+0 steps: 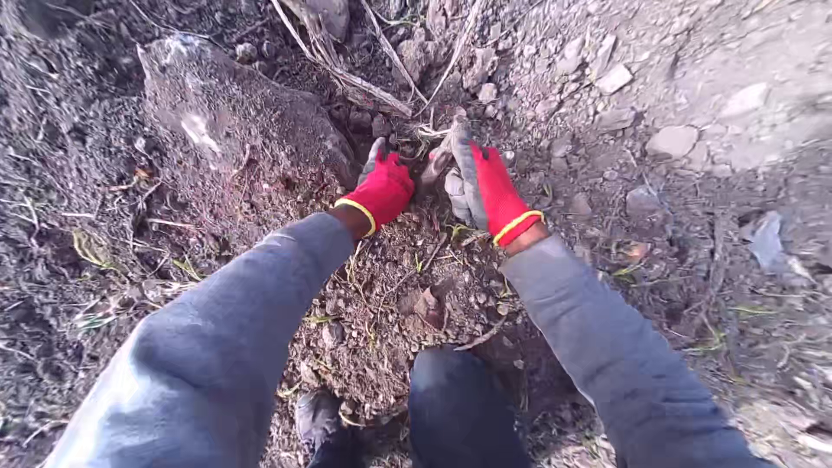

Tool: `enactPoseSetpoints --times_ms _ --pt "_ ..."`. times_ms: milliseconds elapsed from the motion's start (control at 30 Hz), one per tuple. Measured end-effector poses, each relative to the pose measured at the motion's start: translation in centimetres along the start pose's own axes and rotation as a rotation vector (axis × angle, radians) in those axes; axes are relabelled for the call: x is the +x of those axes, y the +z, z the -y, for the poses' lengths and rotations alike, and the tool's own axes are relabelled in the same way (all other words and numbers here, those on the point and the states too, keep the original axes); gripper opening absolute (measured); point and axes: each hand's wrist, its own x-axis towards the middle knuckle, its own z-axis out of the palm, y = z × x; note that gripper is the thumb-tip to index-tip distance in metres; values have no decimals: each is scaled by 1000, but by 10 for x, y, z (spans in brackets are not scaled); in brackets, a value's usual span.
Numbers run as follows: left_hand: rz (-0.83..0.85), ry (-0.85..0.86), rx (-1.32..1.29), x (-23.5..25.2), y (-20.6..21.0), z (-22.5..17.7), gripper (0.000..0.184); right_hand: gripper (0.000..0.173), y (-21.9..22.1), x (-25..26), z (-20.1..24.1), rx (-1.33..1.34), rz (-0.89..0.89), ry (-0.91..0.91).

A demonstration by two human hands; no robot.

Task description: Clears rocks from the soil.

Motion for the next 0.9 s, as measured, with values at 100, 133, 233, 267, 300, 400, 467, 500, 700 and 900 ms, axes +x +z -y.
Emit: enactPoseSetpoints --times_ms 100,133,233,267,300,400,467,500,700,900 --pt "58 34 -91 0 29 -9 36 47 -52 -38 9 305 71 -122" --pt "-8 33 -122 -15 27 -5 38 47 -63 -43 5 283 45 -160" --pt "-280 12 -257 -79 10 8 38 33 -57 -24 -17 -132 -185 -203" --pt "-392 2 -273 -104 9 13 35 42 -47 -11 -21 -254 -211 -142" --pt "-481 -6 -286 -127 11 22 33 46 -38 3 -22 -307 -219 -91" --pt "-581 -154 -289 -191 24 59 32 45 -19 21 -15 -380 -209 -63" --pt "-568 -392 -312 -211 21 82 40 42 -12 23 -10 -446 -181 -86" --pt "-561 -526 -351 -212 18 90 50 41 -9 23 -7 -477 -169 -97" --pt "-747 -819 -544 -161 -40 165 71 52 6 32 5 -559 -149 -86" --pt "-577 -947 -721 -87 -67 259 60 53 4 42 -3 -639 -138 -16"
